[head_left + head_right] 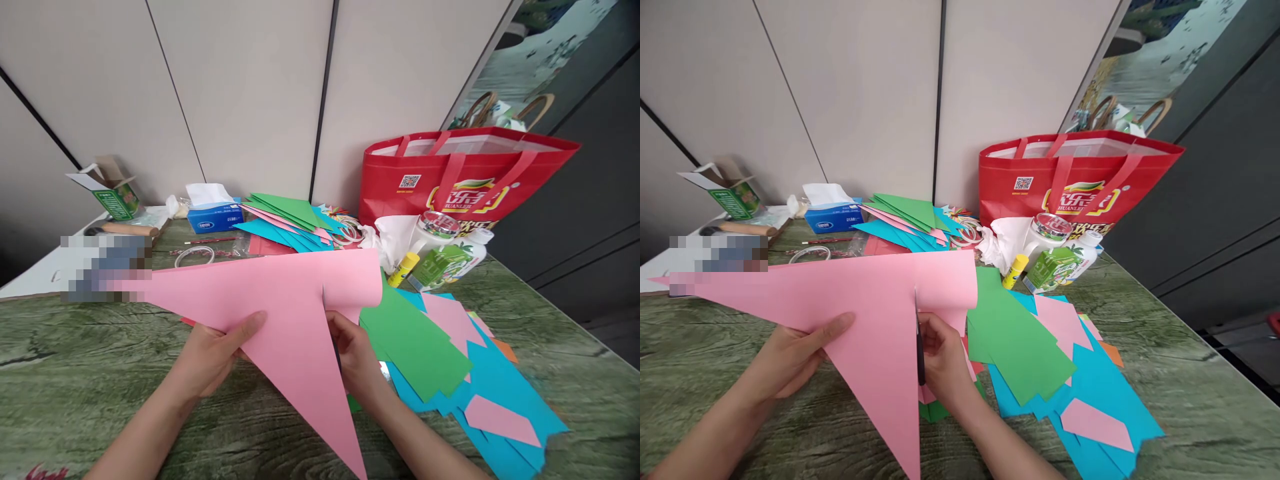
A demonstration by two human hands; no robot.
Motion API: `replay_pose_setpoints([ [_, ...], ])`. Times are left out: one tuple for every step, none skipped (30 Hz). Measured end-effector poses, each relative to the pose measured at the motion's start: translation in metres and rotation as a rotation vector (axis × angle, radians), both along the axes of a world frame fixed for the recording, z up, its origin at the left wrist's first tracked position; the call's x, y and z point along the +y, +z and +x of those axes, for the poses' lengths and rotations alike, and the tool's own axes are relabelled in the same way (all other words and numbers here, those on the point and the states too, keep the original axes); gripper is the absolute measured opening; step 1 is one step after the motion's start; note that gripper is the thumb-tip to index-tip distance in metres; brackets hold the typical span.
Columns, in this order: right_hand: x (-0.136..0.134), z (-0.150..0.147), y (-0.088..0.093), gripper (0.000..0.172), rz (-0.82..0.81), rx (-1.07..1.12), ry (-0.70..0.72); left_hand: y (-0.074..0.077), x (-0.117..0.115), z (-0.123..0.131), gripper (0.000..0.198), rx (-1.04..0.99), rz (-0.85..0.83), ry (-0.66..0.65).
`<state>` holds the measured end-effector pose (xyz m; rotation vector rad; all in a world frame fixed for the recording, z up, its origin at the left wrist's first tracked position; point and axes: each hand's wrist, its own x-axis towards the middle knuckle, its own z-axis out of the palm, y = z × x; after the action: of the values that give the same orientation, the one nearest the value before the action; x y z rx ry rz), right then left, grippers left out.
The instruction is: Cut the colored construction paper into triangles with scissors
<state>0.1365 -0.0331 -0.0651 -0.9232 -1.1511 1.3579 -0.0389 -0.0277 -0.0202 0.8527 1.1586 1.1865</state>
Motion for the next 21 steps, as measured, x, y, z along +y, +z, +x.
replay_pose_setpoints([
  [0.0001, -0.0003, -0.0005, 0.022, -0.004, 0.007, -0.005, 0.0002, -0.0002, 0.0000, 0.028, -0.003, -0.002, -0.004],
  [0.0001, -0.0006, -0.0009, 0.021, -0.008, 0.012, -0.010, 0.0004, -0.0005, 0.0000, 0.028, -0.005, -0.004, -0.009],
  [0.0002, -0.0008, -0.0011, 0.021, -0.012, 0.016, -0.013, 0.0004, -0.0008, -0.0001, 0.028, -0.009, -0.004, -0.010],
  [0.0002, -0.0010, -0.0011, 0.021, -0.016, 0.021, -0.015, 0.0003, -0.0011, -0.0002, 0.029, -0.013, -0.004, -0.009],
  [0.0002, -0.0011, -0.0009, 0.021, -0.021, 0.025, -0.016, 0.0001, -0.0013, -0.0002, 0.029, -0.015, -0.007, -0.007],
  [0.0002, -0.0011, -0.0005, 0.021, -0.026, 0.027, -0.016, -0.0001, -0.0014, -0.0002, 0.029, -0.016, -0.011, -0.004],
  [0.0002, -0.0011, -0.0002, 0.021, -0.028, 0.028, -0.019, -0.0005, -0.0014, -0.0001, 0.029, -0.017, -0.015, -0.002],
  [0.0001, -0.0009, 0.0002, 0.021, -0.028, 0.027, -0.023, -0.0008, -0.0012, 0.0000, 0.029, -0.018, -0.019, -0.001],
  [0.0001, -0.0007, 0.0004, 0.021, -0.026, 0.024, -0.028, -0.0011, -0.0010, 0.0002, 0.028, -0.018, -0.021, -0.001],
  [0.0000, -0.0004, 0.0004, 0.021, -0.022, 0.020, -0.033, -0.0013, -0.0007, 0.0004, 0.028, -0.018, -0.023, -0.001],
  [0.0000, -0.0002, 0.0002, 0.020, -0.018, 0.020, -0.037, -0.0014, -0.0005, 0.0007, 0.027, -0.019, -0.025, -0.002],
  [-0.0001, 0.0000, 0.0000, 0.020, -0.015, 0.022, -0.039, -0.0014, -0.0003, 0.0009, 0.027, -0.018, -0.026, -0.001],
  [-0.0002, 0.0001, -0.0003, 0.021, -0.013, 0.024, -0.037, -0.0013, -0.0002, 0.0012, 0.027, -0.016, -0.028, 0.000],
  [-0.0002, 0.0002, -0.0006, 0.021, -0.011, 0.026, -0.036, -0.0010, -0.0003, 0.0014, 0.027, -0.014, -0.031, 0.002],
  [-0.0003, 0.0002, -0.0008, 0.021, -0.009, 0.027, -0.035, -0.0006, -0.0004, 0.0016, 0.027, -0.010, -0.033, 0.007],
  [-0.0004, 0.0001, -0.0008, 0.021, -0.008, 0.025, -0.037, -0.0003, -0.0006, 0.0018, 0.028, -0.006, -0.037, 0.013],
  [-0.0004, 0.0000, -0.0006, 0.020, -0.008, 0.023, -0.041, 0.0000, -0.0008, 0.0020, 0.029, -0.002, -0.041, 0.020],
  [-0.0004, -0.0001, -0.0004, 0.020, -0.007, 0.023, -0.044, 0.0001, -0.0009, 0.0021, 0.030, -0.001, -0.044, 0.024],
  [-0.0003, -0.0001, 0.0000, 0.020, -0.007, 0.022, -0.047, 0.0001, -0.0010, 0.0022, 0.031, -0.002, -0.045, 0.026],
  [-0.0002, -0.0001, 0.0003, 0.019, -0.008, 0.020, -0.048, 0.0000, -0.0010, 0.0022, 0.031, -0.007, -0.043, 0.025],
  [-0.0001, 0.0001, 0.0006, 0.020, -0.009, 0.017, -0.050, -0.0002, -0.0009, 0.0021, 0.031, -0.012, -0.039, 0.023],
])
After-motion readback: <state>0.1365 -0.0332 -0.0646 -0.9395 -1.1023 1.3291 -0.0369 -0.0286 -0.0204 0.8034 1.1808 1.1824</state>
